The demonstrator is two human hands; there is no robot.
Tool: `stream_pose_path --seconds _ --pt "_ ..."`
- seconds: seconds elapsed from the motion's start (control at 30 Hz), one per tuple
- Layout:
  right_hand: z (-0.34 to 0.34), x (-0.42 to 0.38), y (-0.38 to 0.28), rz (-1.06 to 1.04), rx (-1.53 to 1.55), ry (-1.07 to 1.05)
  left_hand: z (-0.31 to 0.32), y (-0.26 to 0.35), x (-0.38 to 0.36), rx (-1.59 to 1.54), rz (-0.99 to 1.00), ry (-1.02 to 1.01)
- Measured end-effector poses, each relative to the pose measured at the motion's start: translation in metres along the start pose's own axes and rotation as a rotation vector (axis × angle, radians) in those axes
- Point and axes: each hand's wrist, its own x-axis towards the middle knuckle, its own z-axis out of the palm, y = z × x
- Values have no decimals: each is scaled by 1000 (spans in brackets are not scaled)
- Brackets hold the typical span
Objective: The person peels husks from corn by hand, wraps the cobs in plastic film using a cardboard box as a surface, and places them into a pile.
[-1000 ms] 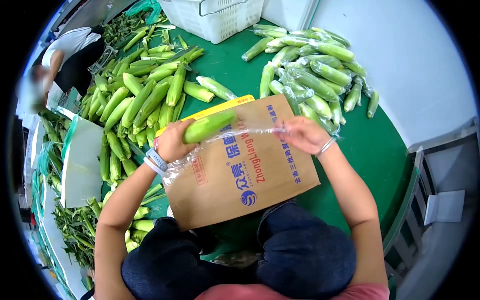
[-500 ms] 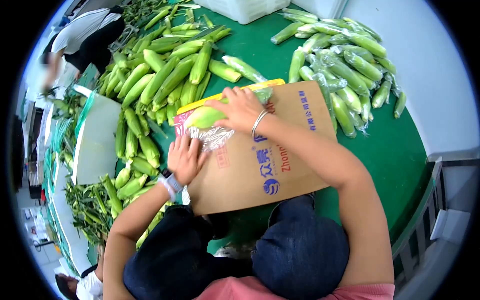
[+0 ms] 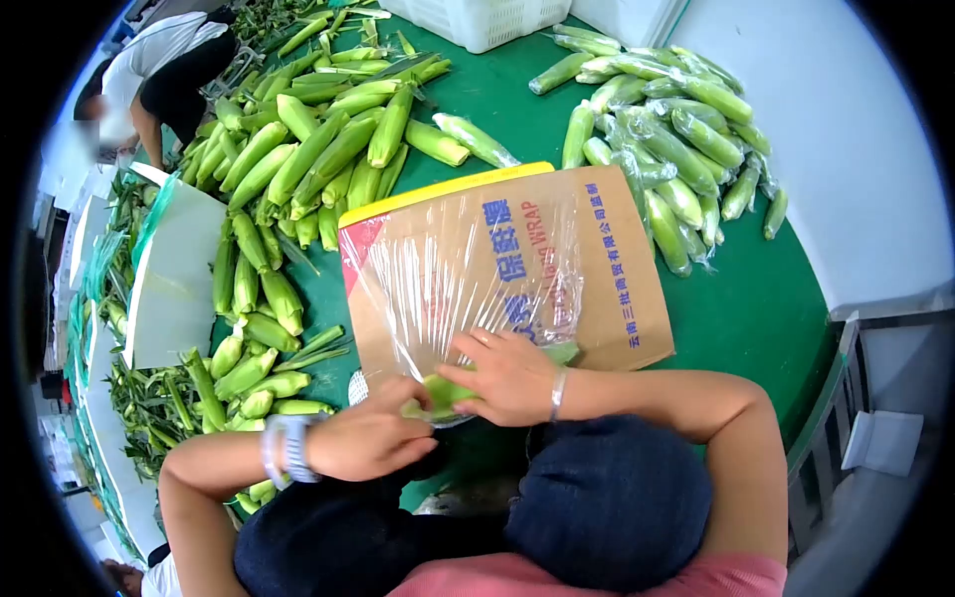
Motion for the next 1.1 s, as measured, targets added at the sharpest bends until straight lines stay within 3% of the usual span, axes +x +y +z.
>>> stream_pose_path --seconds 0.07,0.13,0.23,0.27,0.3,0.33,0.4,0.43,0.47,0.57,0.63,0.7,0.9,1.0,1.03,1.1 --pt "-7 30 16 -171 -269 325 12 6 28 144 -72 -30" --pt "-5 67 52 -140 -304 391 13 11 47 827 -295 203" --pt "-21 133 117 -101 -558 348 14 -1 75 776 -144 259" --pt "-30 149 137 -64 -574 309 12 -18 93 899 -216 247" --pt "-46 163 157 47 -612 238 12 -46 110 1015 -184 416" --pt "-64 176 173 171 -666 231 -6 -52 122 943 -228 397" --pt "-96 193 214 476 -493 204 -47 -68 150 724 -250 326" --pt "-114 199 226 642 -445 52 -65 -78 160 582 -230 278" --pt "-112 209 264 757 -442 -68 -78 -84 167 629 -207 269" --pt "-96 210 306 907 -346 -278 -87 -100 174 500 -138 208" --pt "-68 212 328 914 -277 -317 -75 -108 170 622 -48 357" --pt "-44 209 334 909 -164 -217 -82 -102 168 526 -46 335" --pt "-46 204 345 854 -106 -195 -95 -99 170 461 -113 223" --pt "-41 193 372 809 27 100 -92 -99 166 471 -86 268" --pt "-43 194 374 811 25 102 -90 -99 164 473 -75 294" --pt "-52 200 380 792 -16 694 -86 -98 162 508 -58 332"
